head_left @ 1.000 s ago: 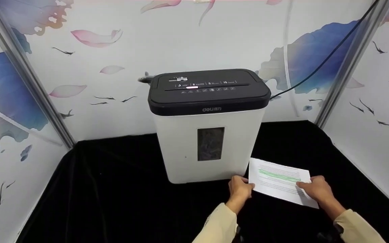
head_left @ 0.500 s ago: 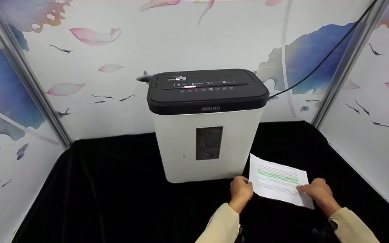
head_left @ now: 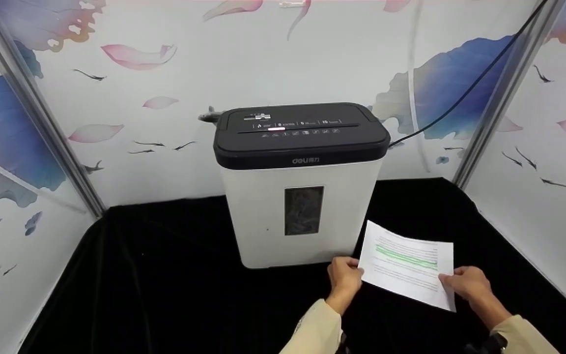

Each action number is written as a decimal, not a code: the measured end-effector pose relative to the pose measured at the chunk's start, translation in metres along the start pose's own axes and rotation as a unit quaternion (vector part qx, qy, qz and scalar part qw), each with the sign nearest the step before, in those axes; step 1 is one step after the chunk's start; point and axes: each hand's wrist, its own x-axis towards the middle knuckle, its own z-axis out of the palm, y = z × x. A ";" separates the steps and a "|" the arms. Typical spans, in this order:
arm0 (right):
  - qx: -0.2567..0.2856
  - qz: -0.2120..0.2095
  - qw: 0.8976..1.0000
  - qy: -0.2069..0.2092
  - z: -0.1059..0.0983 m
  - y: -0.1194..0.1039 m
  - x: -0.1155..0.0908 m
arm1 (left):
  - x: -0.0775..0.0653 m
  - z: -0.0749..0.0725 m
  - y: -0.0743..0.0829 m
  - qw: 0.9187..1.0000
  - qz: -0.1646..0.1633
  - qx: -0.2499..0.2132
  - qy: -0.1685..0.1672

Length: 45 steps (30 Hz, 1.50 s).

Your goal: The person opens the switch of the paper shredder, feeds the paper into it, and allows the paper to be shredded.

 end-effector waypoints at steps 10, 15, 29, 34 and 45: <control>0.060 -0.063 0.996 0.018 -0.007 0.003 -0.007 | 0.000 -0.018 0.012 0.999 0.012 -0.009 -0.028; 0.080 -0.129 0.986 0.062 -0.010 -0.003 -0.010 | 0.002 -0.034 0.015 0.998 0.031 -0.020 -0.050; 0.122 -0.276 0.951 0.071 -0.021 -0.039 -0.028 | -0.001 -0.089 0.027 0.992 0.089 -0.051 -0.076; 0.108 -0.311 0.941 0.084 -0.028 -0.057 -0.036 | -0.002 -0.111 0.036 0.990 0.076 -0.084 -0.085; 0.101 -0.349 0.928 0.079 -0.037 -0.097 -0.049 | 0.000 -0.152 0.056 0.987 0.093 -0.120 -0.048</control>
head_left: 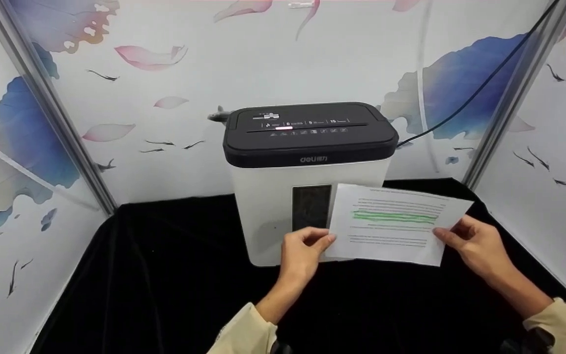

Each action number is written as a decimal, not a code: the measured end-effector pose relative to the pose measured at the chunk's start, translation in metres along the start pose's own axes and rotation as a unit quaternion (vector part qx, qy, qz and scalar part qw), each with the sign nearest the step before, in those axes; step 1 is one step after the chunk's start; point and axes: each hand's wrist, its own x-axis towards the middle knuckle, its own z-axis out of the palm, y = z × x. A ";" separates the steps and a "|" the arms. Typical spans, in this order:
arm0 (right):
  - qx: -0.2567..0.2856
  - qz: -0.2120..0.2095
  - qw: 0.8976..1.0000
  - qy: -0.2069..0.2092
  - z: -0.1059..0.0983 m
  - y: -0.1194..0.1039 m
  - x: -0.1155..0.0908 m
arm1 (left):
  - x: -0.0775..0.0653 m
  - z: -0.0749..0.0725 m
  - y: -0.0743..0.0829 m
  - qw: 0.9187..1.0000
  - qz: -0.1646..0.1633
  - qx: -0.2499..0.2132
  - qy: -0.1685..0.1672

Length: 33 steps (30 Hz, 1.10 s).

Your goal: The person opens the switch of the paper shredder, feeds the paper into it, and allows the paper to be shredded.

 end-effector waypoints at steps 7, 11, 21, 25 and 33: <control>-0.017 -0.035 0.999 0.017 0.007 -0.026 0.014 | 0.002 -0.028 0.015 0.999 -0.032 -0.036 -0.016; -0.012 -0.046 0.999 0.008 0.018 -0.042 0.022 | 0.002 -0.048 0.019 0.998 -0.040 -0.042 -0.011; -0.006 -0.065 0.998 -0.025 0.016 -0.086 0.031 | 0.007 -0.071 0.030 0.999 0.010 0.035 -0.010; -0.011 -0.080 0.996 -0.029 0.013 -0.088 0.046 | 0.013 -0.080 0.044 0.999 0.025 0.043 -0.002; -0.025 -0.109 0.993 -0.029 0.007 -0.110 0.071 | 0.024 -0.100 0.071 0.994 0.065 0.084 0.006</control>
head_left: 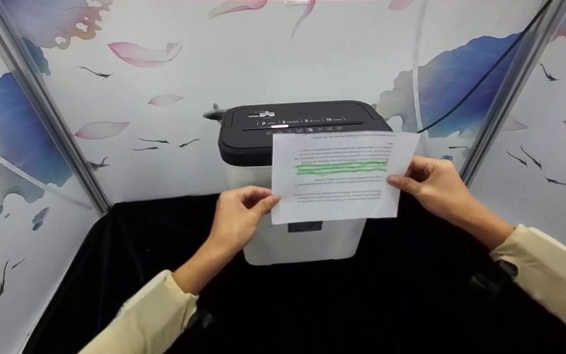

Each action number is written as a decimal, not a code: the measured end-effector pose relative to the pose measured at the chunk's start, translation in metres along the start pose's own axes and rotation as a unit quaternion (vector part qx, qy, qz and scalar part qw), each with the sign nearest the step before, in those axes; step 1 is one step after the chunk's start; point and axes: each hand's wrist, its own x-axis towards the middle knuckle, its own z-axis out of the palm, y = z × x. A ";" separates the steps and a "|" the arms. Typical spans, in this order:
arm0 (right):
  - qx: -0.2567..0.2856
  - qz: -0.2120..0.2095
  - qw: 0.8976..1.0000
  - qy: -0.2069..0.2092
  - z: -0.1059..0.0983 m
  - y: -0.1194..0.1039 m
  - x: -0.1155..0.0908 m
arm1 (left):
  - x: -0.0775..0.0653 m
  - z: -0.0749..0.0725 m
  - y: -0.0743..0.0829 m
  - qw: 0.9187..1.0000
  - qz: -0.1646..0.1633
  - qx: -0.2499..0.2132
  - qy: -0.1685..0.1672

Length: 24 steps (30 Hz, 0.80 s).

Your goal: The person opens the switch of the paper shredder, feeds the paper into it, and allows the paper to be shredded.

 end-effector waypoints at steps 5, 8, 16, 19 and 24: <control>-0.014 -0.021 1.000 0.003 -0.002 -0.016 0.019 | 0.009 -0.017 0.011 1.000 0.001 0.020 0.003; -0.001 -0.022 1.000 0.008 -0.002 -0.025 0.031 | 0.015 -0.027 0.021 1.000 -0.004 0.017 0.001; 0.028 -0.020 0.999 0.013 -0.003 -0.044 0.056 | 0.041 -0.048 0.044 0.999 0.010 0.035 -0.002; 0.045 -0.012 0.999 0.027 -0.004 -0.051 0.066 | 0.051 -0.054 0.048 0.999 0.007 0.040 -0.006; 0.094 0.005 0.994 0.050 -0.005 -0.059 0.087 | 0.068 -0.062 0.053 0.999 -0.015 0.034 0.003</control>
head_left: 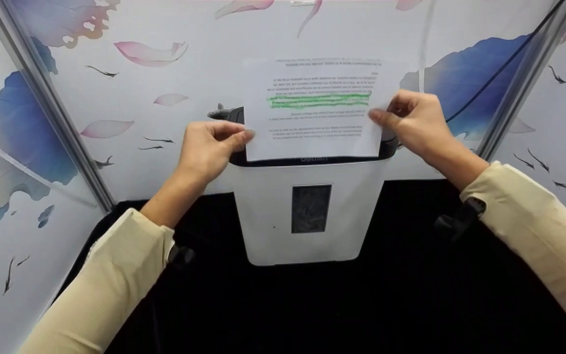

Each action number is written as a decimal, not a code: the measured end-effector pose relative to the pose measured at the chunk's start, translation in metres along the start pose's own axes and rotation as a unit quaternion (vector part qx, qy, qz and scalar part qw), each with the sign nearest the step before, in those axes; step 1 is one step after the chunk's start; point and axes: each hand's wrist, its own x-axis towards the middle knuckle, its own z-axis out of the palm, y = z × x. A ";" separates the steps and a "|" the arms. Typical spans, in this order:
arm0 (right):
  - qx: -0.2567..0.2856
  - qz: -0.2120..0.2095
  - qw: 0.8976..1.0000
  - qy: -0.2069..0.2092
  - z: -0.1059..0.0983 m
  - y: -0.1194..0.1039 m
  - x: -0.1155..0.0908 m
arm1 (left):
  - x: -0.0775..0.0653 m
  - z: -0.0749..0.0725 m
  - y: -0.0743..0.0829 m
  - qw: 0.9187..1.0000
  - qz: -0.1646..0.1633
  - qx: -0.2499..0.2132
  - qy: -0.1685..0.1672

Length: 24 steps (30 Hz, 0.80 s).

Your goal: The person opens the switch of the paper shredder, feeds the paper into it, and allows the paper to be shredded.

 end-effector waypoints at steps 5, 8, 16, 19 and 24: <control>0.044 0.007 0.999 0.009 -0.002 -0.007 0.021 | 0.019 -0.002 0.006 0.999 0.012 0.000 0.041; 0.055 0.024 0.998 0.000 -0.006 -0.010 0.031 | 0.029 0.001 0.007 0.997 0.025 0.006 0.068; 0.022 0.063 0.998 -0.014 -0.006 -0.009 0.045 | 0.043 0.012 0.002 0.994 0.008 0.047 0.102; 0.007 0.069 0.997 -0.015 -0.006 -0.006 0.048 | 0.047 0.014 0.002 0.993 -0.001 0.049 0.106; 0.004 0.070 0.997 -0.025 -0.006 -0.005 0.053 | 0.052 0.013 0.003 0.992 -0.004 0.059 0.107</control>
